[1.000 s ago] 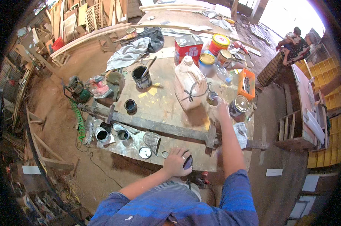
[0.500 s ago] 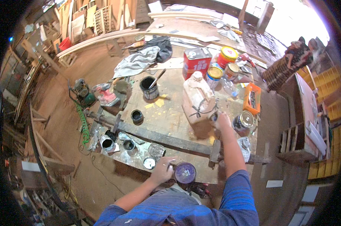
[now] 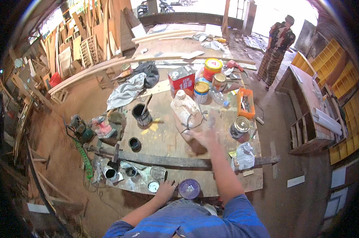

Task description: The person wipes a staining cloth into a container of dark liquid, then applies it to several long wooden boards.

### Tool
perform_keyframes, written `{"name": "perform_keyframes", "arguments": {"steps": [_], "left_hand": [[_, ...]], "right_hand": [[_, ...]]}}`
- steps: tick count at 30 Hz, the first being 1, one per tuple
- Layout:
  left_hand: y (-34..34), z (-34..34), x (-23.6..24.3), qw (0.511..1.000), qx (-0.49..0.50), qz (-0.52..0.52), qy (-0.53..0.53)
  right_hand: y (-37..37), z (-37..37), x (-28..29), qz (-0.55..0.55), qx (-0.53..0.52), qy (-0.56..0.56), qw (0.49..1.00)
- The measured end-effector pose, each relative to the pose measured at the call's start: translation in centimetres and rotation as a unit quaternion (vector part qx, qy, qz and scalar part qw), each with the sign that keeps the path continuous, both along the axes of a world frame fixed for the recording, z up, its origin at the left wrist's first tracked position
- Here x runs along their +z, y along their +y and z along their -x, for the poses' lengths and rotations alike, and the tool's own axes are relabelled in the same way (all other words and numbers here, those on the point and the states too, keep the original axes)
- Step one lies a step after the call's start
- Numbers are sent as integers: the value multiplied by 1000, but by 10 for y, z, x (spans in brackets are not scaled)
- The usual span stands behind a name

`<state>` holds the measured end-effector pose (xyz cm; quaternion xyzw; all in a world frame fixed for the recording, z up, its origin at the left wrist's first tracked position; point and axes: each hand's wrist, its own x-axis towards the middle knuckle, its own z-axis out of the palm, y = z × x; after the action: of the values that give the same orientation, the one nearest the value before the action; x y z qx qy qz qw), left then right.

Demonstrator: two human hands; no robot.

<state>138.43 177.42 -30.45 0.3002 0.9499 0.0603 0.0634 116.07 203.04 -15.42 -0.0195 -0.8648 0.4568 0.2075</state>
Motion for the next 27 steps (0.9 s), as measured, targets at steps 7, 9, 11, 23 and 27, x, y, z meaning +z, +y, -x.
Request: {"name": "perform_keyframes", "arguments": {"steps": [7, 9, 11, 23, 27], "left_hand": [[-13, 11, 22, 993, 44, -99, -46], [-28, 13, 34, 968, 115, -217, -47], [-25, 22, 59, 935, 164, -309, -53], [-16, 201, 193, 741, 206, -624, 142], [-3, 236, 201, 801, 200, -530, 194]], "right_hand": [[-34, 46, 5, -18, -59, 45, 997], [-34, 46, 18, -44, -123, 77, 988], [-31, 25, 26, -75, -99, 64, 990], [-26, -22, 17, -12, 154, 53, 987], [-16, -31, 5, -31, 186, 22, 982]]}}
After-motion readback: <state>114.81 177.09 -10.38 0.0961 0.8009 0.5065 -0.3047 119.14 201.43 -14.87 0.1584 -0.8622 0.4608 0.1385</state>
